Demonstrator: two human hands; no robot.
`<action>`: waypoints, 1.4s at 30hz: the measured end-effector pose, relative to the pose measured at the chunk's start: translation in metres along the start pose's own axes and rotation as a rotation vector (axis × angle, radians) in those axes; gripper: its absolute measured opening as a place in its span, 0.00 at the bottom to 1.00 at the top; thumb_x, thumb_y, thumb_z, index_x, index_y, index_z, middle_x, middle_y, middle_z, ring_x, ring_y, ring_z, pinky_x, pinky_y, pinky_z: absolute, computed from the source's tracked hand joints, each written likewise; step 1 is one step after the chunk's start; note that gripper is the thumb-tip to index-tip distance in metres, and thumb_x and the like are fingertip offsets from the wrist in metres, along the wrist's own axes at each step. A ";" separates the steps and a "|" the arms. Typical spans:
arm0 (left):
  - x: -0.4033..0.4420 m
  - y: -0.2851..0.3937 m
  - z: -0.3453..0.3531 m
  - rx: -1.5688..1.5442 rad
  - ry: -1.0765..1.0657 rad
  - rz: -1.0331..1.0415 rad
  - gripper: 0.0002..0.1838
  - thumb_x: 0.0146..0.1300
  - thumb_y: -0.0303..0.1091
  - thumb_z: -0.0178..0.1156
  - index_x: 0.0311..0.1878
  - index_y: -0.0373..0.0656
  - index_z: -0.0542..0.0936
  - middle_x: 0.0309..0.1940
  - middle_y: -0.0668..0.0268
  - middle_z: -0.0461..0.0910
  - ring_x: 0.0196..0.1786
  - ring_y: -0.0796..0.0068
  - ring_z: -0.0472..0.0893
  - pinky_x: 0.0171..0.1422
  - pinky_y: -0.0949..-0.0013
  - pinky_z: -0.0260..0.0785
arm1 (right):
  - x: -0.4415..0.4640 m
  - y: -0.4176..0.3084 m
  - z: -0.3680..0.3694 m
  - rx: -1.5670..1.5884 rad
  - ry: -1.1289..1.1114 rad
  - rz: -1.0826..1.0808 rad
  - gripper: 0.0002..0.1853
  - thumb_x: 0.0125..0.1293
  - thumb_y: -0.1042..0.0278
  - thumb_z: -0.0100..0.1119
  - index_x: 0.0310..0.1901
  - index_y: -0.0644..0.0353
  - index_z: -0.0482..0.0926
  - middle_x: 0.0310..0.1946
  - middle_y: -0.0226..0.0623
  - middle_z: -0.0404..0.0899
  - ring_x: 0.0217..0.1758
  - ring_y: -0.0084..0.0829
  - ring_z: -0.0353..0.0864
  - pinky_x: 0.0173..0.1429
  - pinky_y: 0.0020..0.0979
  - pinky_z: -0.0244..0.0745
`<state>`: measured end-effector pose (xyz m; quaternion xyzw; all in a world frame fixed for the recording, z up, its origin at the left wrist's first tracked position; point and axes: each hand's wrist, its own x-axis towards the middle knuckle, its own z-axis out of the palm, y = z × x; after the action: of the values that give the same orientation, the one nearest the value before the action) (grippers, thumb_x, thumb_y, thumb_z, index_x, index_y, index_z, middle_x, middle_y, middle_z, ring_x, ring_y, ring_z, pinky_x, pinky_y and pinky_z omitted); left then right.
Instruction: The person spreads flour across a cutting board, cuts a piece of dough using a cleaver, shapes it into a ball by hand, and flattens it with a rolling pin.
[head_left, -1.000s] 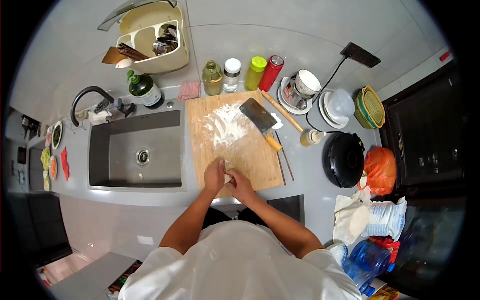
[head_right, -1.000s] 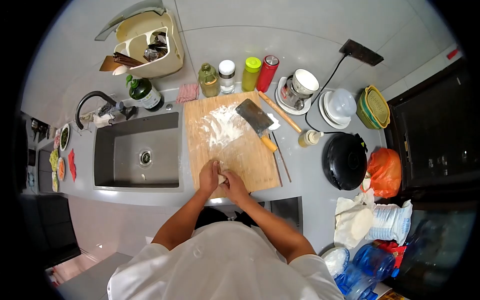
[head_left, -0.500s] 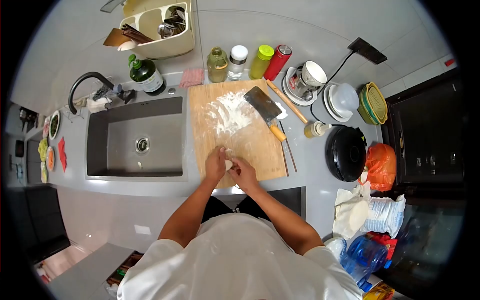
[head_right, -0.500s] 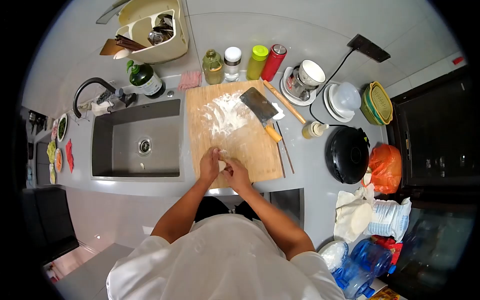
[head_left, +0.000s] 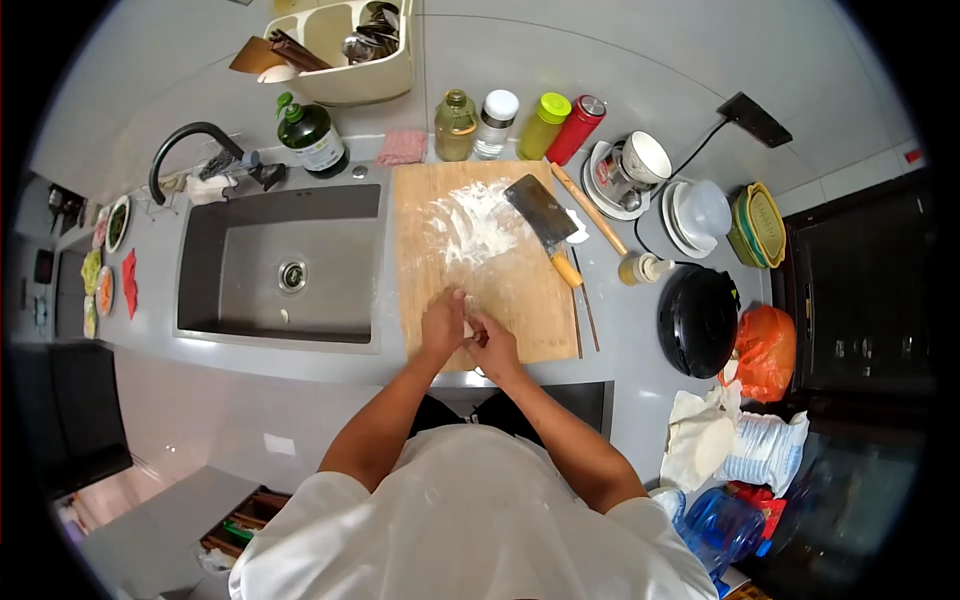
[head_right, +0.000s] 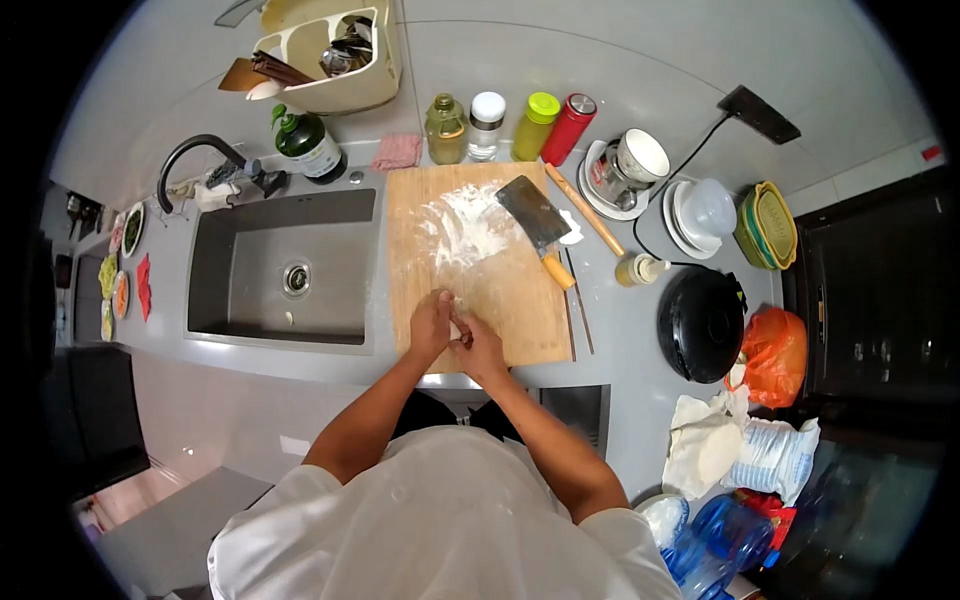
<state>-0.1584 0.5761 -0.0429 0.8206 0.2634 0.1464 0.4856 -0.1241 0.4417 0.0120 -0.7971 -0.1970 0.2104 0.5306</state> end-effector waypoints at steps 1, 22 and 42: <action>0.003 0.005 0.001 0.243 0.162 0.211 0.20 0.85 0.44 0.47 0.48 0.42 0.85 0.33 0.54 0.85 0.44 0.46 0.83 0.51 0.45 0.73 | 0.006 0.021 0.004 -0.098 -0.010 0.005 0.15 0.61 0.77 0.72 0.50 0.62 0.85 0.38 0.44 0.85 0.37 0.44 0.86 0.44 0.39 0.82; 0.072 -0.031 -0.031 -0.048 0.271 -0.156 0.21 0.87 0.44 0.48 0.54 0.37 0.84 0.34 0.56 0.84 0.37 0.57 0.83 0.48 0.56 0.75 | 0.093 0.006 0.061 -0.290 -0.060 -0.201 0.22 0.65 0.79 0.67 0.61 0.58 0.85 0.45 0.47 0.85 0.49 0.50 0.85 0.56 0.46 0.81; 0.100 -0.062 -0.062 -0.101 0.055 -0.107 0.19 0.86 0.41 0.47 0.50 0.40 0.84 0.33 0.54 0.86 0.41 0.55 0.87 0.45 0.56 0.77 | 0.086 -0.024 0.075 -0.190 0.025 -0.240 0.21 0.64 0.82 0.68 0.59 0.60 0.82 0.54 0.45 0.82 0.47 0.48 0.84 0.53 0.40 0.82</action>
<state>-0.1254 0.7017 -0.0683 0.7755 0.3122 0.1559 0.5261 -0.0955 0.5540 -0.0032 -0.8171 -0.3033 0.1159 0.4764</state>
